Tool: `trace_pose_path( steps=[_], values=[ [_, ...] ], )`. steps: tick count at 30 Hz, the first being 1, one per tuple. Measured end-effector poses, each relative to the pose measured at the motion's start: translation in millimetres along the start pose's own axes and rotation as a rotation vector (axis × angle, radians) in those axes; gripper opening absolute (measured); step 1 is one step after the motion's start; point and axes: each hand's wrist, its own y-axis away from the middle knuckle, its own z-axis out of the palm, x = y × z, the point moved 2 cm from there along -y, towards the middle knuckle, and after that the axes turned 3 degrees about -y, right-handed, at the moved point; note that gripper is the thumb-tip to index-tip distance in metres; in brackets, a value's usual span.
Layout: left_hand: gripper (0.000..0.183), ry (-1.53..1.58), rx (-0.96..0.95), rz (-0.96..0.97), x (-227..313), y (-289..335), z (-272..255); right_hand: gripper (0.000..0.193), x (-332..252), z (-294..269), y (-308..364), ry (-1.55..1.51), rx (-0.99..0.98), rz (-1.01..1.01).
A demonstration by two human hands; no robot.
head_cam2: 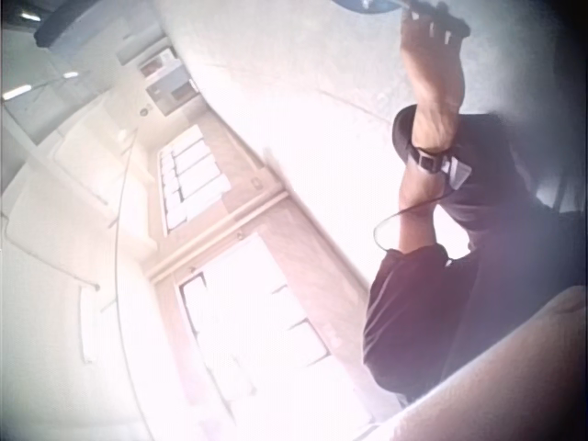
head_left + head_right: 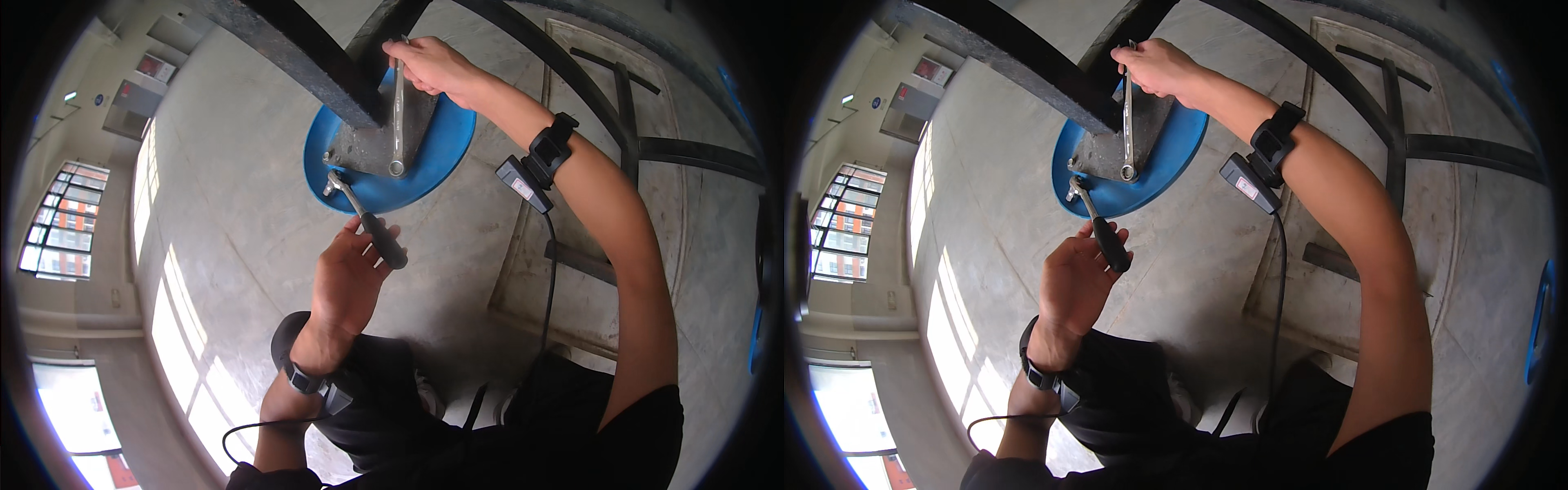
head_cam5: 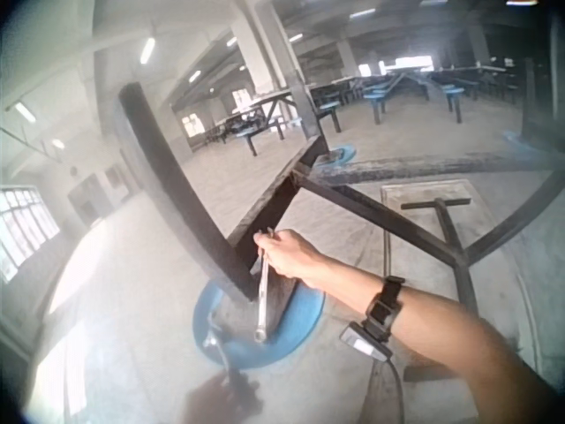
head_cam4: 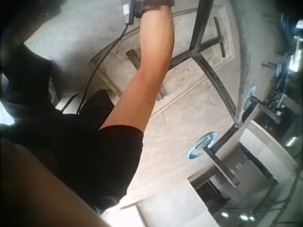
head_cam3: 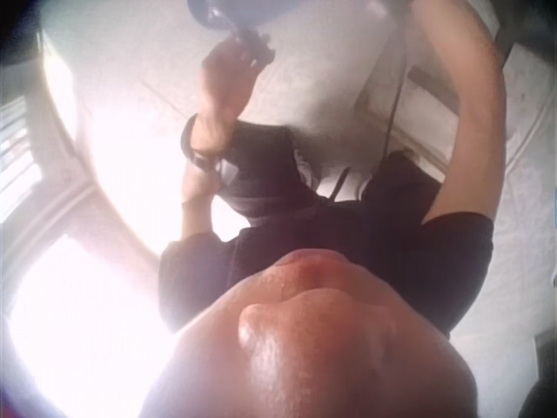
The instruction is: The person manipulates mechanical components beneath a metal structure by hand, using a combination wrench and a socket wrench to alter the tightness of a bolt assembly over several attempts before walking across the room to configure another mechanical joint.
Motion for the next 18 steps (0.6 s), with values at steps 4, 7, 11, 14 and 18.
trace_pose_path(
  steps=[4,7,11,14,18],
  values=[
    [0.031,-0.006,0.004,-0.01,2.5,4.0,-2.2,0.026,-2.1,-2.6,19.3,-0.21,0.074,-0.108],
    [0.036,0.027,0.031,-0.011,3.9,7.8,-6.9,0.021,-11.2,-3.9,58.5,-0.301,0.157,-0.155],
    [0.037,-0.019,0.048,0.002,8.0,14.2,-9.4,0.017,-21.6,-8.5,120.0,-0.2,0.072,-0.236],
    [0.037,-0.041,0.069,-0.011,11.5,18.1,-14.3,0.018,-17.8,-12.4,147.0,-0.175,-0.032,-0.189],
    [0.038,-0.036,0.03,-0.01,13.1,17.9,-15.7,0.017,-10.5,-19.6,172.2,-0.212,-0.094,-0.22]
  ],
)
